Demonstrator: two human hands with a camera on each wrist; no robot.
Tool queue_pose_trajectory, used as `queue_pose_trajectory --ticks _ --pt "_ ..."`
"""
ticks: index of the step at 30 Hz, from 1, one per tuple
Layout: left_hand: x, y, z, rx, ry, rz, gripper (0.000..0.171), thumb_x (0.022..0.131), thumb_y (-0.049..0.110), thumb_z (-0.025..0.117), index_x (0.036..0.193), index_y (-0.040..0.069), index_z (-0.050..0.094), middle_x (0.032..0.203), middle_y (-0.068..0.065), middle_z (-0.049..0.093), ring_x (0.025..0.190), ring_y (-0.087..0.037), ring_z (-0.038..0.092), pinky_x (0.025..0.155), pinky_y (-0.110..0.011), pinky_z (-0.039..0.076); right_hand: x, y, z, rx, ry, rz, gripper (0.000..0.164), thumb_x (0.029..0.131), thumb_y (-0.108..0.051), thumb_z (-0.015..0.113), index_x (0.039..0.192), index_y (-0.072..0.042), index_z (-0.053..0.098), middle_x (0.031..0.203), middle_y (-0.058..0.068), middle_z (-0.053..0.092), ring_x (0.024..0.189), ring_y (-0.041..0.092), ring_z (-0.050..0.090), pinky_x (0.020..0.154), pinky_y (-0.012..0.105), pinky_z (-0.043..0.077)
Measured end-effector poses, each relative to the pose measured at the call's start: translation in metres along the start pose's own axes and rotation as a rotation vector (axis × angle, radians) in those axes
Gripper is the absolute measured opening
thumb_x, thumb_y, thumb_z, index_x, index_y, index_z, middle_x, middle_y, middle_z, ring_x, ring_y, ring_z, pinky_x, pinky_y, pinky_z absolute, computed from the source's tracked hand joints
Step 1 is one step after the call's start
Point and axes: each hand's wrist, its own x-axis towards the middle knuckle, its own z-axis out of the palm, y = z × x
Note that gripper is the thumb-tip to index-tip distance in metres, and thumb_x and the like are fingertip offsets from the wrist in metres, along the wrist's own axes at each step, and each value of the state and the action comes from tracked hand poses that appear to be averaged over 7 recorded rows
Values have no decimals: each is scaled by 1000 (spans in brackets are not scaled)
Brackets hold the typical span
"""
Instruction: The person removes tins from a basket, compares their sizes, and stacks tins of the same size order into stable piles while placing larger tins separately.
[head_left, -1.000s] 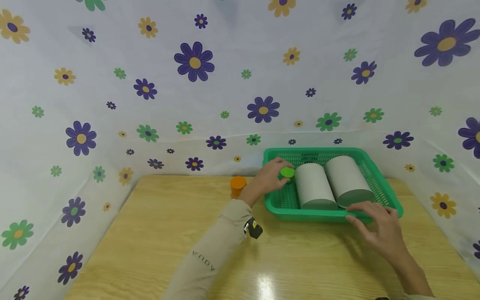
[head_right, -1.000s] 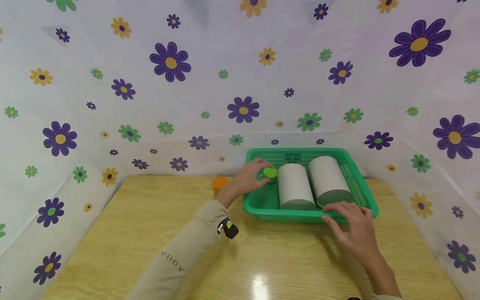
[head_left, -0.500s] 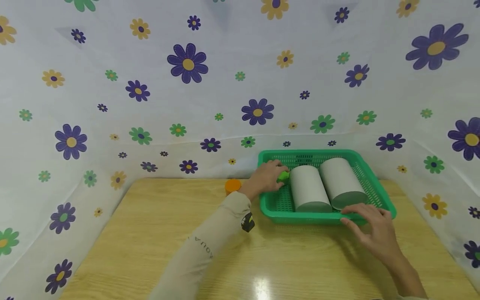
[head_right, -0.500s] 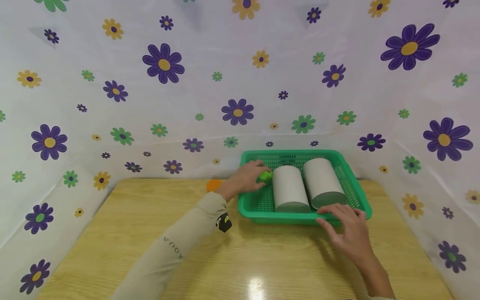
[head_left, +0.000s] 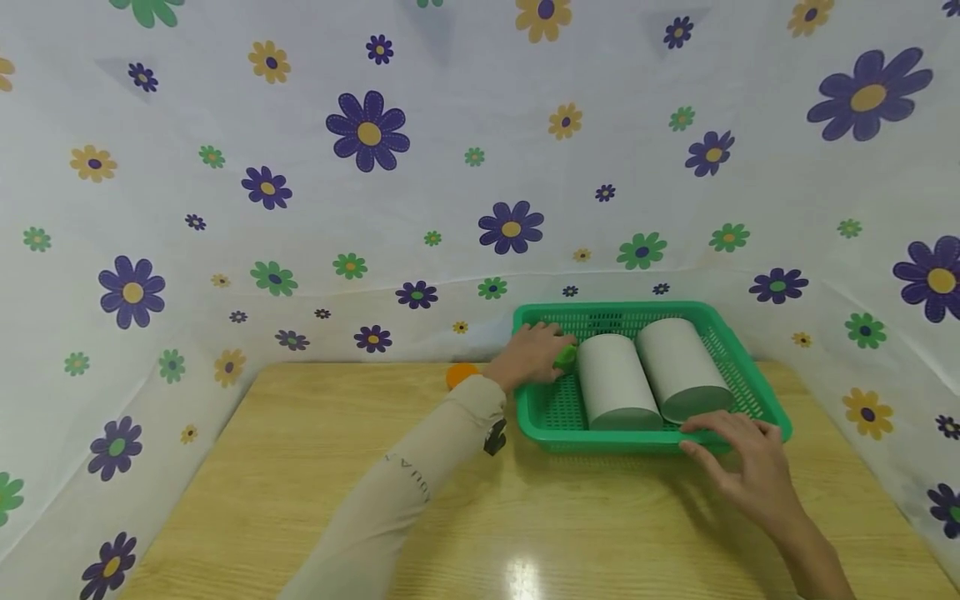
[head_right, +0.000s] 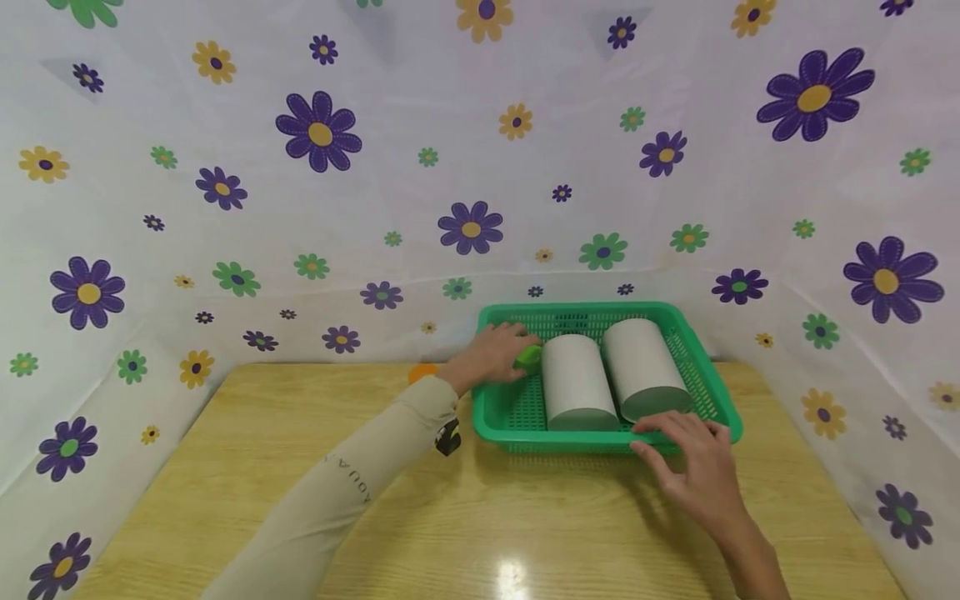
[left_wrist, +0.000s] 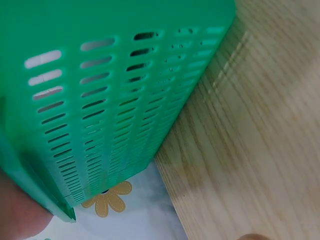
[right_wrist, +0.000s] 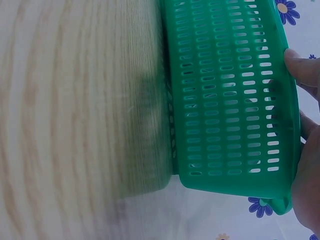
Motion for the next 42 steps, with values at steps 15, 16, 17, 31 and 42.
queue_pose_trajectory --ticks 15,16,17,31,42 --pt "8 2 -1 70 -116 -17 69 99 39 70 160 32 38 164 -8 35 150 -32 32 122 -52 24 -1 2 0 -8 -5 4 33 72 1 84 98 -16 74 97 -6 72 98 -2 52 85 43 25" --pt "8 2 -1 69 -112 -16 68 99 38 69 159 32 38 163 -7 37 149 -32 34 122 -52 24 -1 2 0 -6 -6 4 33 72 1 85 98 -16 74 97 -6 72 98 -2 52 85 43 25" --pt "8 2 -1 71 -109 -15 67 99 37 69 159 32 39 162 -7 38 149 -31 35 122 -52 25 -1 2 0 -4 -7 5 33 72 2 85 99 -15 74 97 -6 72 98 -2 52 86 43 25" --pt "2 -4 -6 -68 -30 7 46 93 23 76 137 26 64 139 -2 60 129 -23 54 114 -50 39 0 0 0 -1 -16 9 31 74 1 85 98 -16 74 98 -7 72 98 0 52 87 48 26" --pt "-12 -4 -24 -164 35 50 42 94 19 76 135 20 64 136 -7 56 124 -23 53 105 -33 46 -1 0 -1 -4 -14 8 32 74 1 85 99 -16 74 97 -7 72 98 -1 51 87 51 26"
